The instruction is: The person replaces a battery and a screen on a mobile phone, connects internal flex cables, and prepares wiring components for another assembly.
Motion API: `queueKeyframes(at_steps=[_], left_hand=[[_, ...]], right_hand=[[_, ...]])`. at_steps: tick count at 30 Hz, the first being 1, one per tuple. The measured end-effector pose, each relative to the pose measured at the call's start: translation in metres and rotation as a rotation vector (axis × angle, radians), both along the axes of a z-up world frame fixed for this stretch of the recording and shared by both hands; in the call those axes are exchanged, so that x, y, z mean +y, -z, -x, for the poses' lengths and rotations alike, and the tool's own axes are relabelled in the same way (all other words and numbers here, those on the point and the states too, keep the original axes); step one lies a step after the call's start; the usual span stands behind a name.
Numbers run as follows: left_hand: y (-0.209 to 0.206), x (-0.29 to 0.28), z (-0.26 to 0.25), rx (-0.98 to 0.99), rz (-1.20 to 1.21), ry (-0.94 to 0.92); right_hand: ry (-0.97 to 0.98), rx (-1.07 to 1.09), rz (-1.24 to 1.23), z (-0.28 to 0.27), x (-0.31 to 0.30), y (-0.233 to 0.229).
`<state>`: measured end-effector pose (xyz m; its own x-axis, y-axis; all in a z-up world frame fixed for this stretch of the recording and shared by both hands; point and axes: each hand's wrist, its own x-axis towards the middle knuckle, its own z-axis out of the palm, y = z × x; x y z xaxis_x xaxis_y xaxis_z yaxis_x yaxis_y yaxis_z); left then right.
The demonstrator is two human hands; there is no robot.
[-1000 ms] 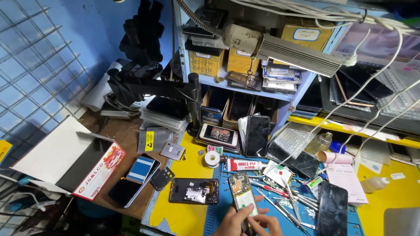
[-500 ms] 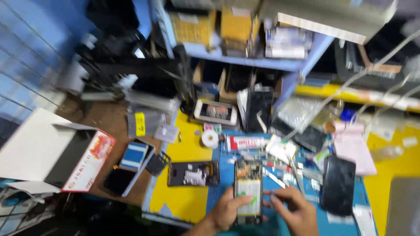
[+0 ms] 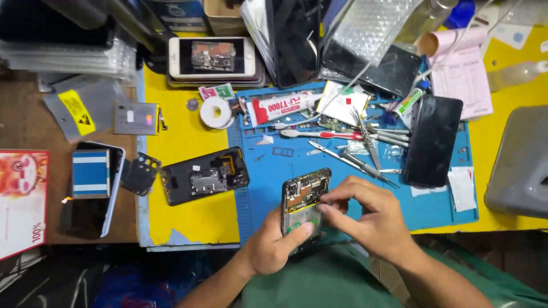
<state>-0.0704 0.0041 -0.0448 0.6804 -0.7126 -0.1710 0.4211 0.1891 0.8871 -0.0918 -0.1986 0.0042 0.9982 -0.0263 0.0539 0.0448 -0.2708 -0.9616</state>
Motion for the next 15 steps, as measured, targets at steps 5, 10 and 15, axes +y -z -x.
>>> queueKeyframes(at_steps=[5,10,15], left_hand=[[-0.005,0.001,0.002,-0.314,-0.247,0.005],[-0.010,-0.007,0.004,-0.421,-0.284,-0.029],[-0.010,-0.014,0.005,-0.462,-0.289,-0.079]], right_hand=[[-0.060,0.047,0.034,-0.003,-0.001,-0.005],[-0.048,0.065,0.092,-0.004,-0.003,-0.012],[-0.026,0.030,0.129,-0.004,-0.003,-0.007]])
